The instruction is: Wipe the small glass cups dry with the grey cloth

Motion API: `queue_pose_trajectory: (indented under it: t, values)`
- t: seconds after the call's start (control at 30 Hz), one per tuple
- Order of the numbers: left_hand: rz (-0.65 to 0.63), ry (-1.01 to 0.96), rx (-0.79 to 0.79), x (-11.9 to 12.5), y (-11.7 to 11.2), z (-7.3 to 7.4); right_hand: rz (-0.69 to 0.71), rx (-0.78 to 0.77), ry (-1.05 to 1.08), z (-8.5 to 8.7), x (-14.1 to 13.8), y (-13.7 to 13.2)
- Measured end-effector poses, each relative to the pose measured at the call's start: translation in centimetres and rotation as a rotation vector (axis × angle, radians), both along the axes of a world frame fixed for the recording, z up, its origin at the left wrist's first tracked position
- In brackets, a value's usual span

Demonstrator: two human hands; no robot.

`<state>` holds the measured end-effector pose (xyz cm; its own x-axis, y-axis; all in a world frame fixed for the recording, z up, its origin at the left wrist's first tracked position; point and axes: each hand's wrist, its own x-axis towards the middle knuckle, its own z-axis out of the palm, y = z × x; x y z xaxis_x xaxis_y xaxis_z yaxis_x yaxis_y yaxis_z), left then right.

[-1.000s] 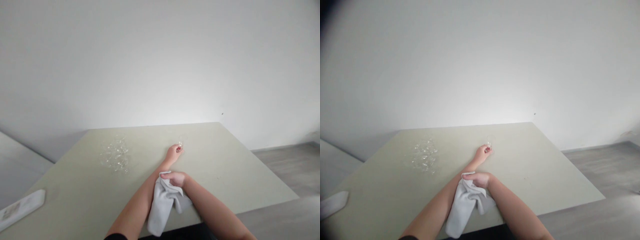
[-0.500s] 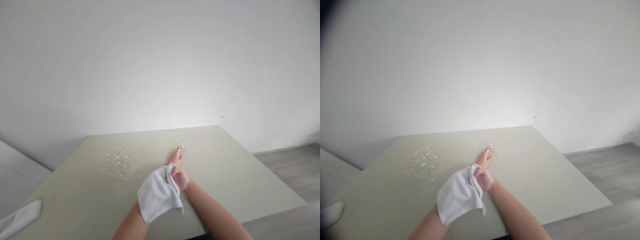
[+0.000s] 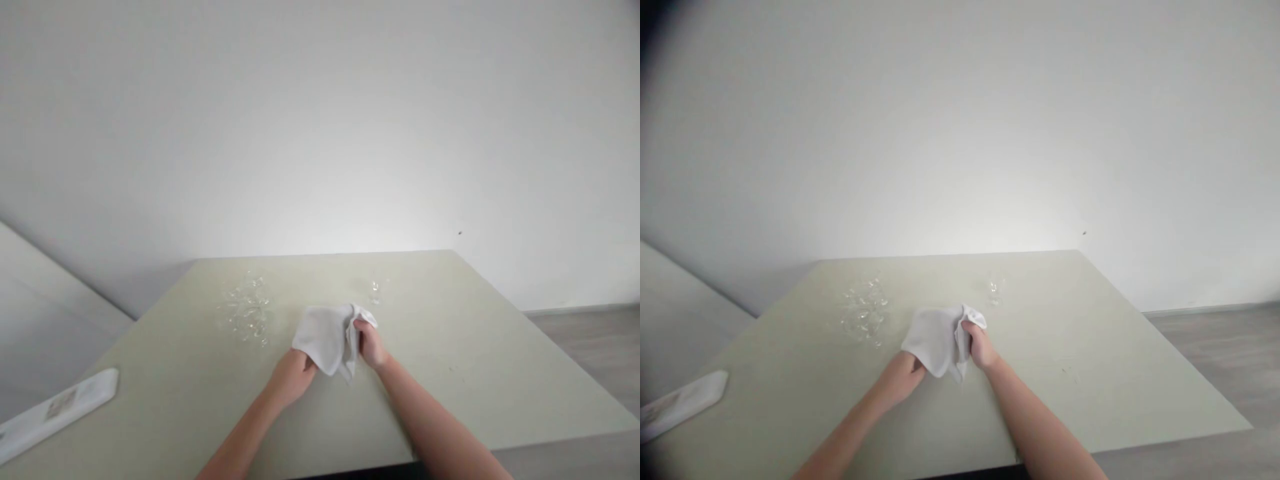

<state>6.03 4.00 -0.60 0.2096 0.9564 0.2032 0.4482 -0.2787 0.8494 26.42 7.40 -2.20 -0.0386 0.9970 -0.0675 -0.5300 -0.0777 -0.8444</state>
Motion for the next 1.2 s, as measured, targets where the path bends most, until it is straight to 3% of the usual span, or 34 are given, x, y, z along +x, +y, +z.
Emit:
queue_pose_trajectory:
  t: [0.03, 0.1, 0.17, 0.2, 0.33, 0.5, 0.63, 0.77, 0.87, 0.97, 1.07, 1.2]
  values:
    - [0.05, 0.016, 0.019, -1.7, -0.6, 0.0, -0.047, 0.026, -0.061, -0.4, -0.2, 0.1]
    - [0.338, -0.083, 0.145, -4.6, -1.4, 0.0, -0.069, 0.124, -0.168, -0.9, -0.5, 0.1]
    - [0.565, -0.219, 0.247, -6.6, -1.5, -0.1, -0.005, 0.281, -0.275, -1.0, -0.9, -0.1]
    - [0.62, -0.273, 0.262, -7.2, -1.2, -0.2, 0.049, 0.367, -0.337, -0.9, -1.1, -0.2]
    - [0.645, -0.321, 0.207, -7.5, 0.9, -0.8, 0.218, 0.567, -0.537, -1.0, -1.6, -0.7]
    - [0.709, -0.249, 0.165, -6.9, 2.5, -2.0, 0.124, 0.523, -0.547, -2.5, -1.2, -0.1]
    - [0.663, -0.123, 0.161, -6.7, 2.9, -2.1, 0.071, 0.453, -0.551, -4.0, -0.7, 0.5]
    - [0.524, 0.066, 0.435, -5.3, 3.4, -0.8, 0.023, 0.392, -0.478, -4.6, -0.5, 0.7]
    - [0.264, 0.282, 0.697, -3.2, 4.4, 0.4, 0.004, 0.381, -0.422, -3.8, -0.6, 0.6]
    - [0.039, 0.517, 0.829, -1.1, 5.7, 0.6, 0.057, 0.467, -0.417, -2.4, -0.9, 0.6]
    - [-0.069, 0.629, 0.875, -0.1, 6.6, 0.0, 0.034, 0.496, -0.427, -1.3, -1.1, 0.7]
    - [-0.164, 0.601, 0.825, -0.9, 6.6, -0.9, 0.01, 0.427, -0.381, -0.8, -1.4, 0.8]
